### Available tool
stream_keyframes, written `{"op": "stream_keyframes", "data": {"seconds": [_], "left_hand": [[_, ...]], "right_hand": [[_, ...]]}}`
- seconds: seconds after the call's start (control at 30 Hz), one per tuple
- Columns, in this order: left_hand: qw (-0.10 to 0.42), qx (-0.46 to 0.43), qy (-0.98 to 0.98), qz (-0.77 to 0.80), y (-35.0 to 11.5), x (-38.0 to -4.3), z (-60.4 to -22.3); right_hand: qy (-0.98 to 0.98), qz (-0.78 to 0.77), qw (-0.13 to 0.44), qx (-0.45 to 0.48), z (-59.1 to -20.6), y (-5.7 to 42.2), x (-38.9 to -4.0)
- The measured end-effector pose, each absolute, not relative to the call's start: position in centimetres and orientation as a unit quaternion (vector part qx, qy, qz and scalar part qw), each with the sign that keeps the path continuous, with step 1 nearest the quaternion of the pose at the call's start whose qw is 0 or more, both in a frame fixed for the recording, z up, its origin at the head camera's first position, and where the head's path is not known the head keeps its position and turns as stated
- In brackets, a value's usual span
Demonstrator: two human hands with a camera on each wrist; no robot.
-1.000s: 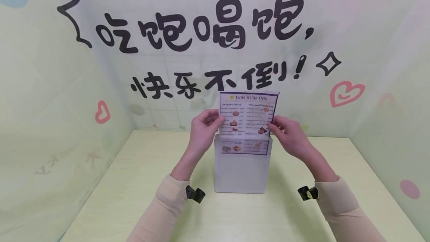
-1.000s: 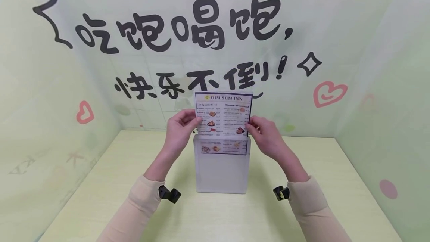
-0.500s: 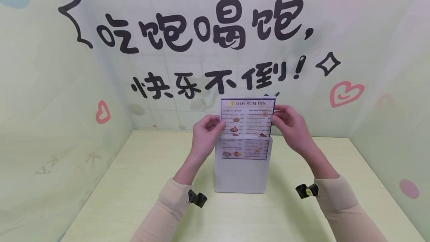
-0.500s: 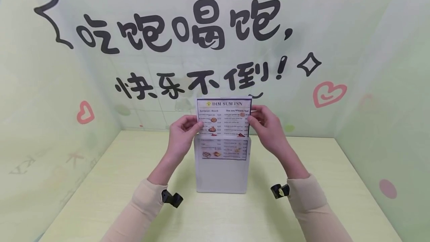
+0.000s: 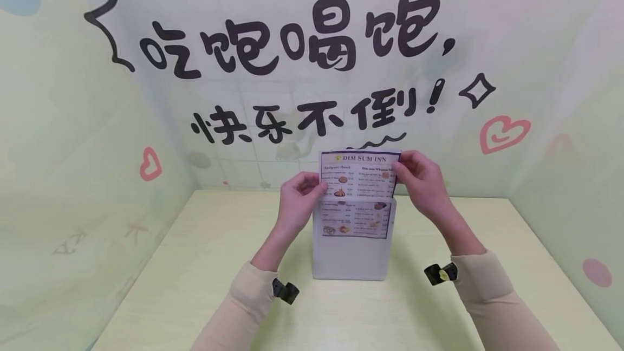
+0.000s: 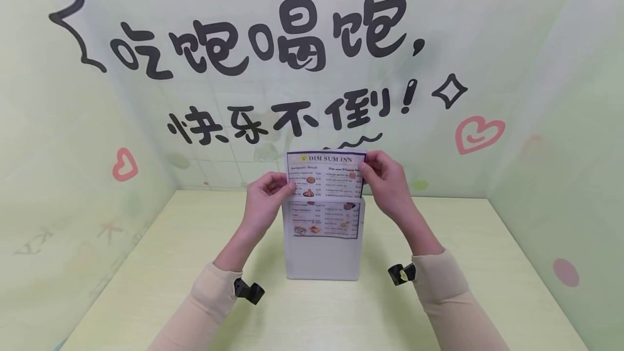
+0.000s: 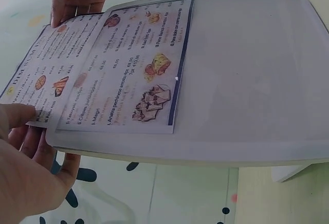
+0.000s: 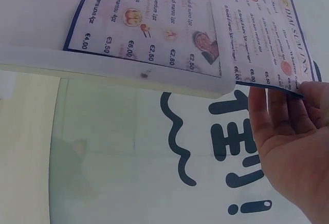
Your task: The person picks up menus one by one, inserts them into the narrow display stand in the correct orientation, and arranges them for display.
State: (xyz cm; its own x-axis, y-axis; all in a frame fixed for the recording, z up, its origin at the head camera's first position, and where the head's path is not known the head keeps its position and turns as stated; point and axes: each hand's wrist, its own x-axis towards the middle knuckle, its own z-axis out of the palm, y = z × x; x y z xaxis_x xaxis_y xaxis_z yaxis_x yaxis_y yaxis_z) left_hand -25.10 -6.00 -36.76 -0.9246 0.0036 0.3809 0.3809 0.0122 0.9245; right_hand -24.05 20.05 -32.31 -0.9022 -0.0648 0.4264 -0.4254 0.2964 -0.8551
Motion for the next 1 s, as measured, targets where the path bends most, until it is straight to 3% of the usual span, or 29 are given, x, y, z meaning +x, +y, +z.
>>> {"op": "stream_keyframes", "data": {"seconds": [1.0], "left_hand": [[0.156,-0.159,-0.699,-0.68,-5.7,-25.0,-35.2]], "right_hand": [[-0.841,0.499,0.129,0.164,-34.2,20.8,-23.2]]}}
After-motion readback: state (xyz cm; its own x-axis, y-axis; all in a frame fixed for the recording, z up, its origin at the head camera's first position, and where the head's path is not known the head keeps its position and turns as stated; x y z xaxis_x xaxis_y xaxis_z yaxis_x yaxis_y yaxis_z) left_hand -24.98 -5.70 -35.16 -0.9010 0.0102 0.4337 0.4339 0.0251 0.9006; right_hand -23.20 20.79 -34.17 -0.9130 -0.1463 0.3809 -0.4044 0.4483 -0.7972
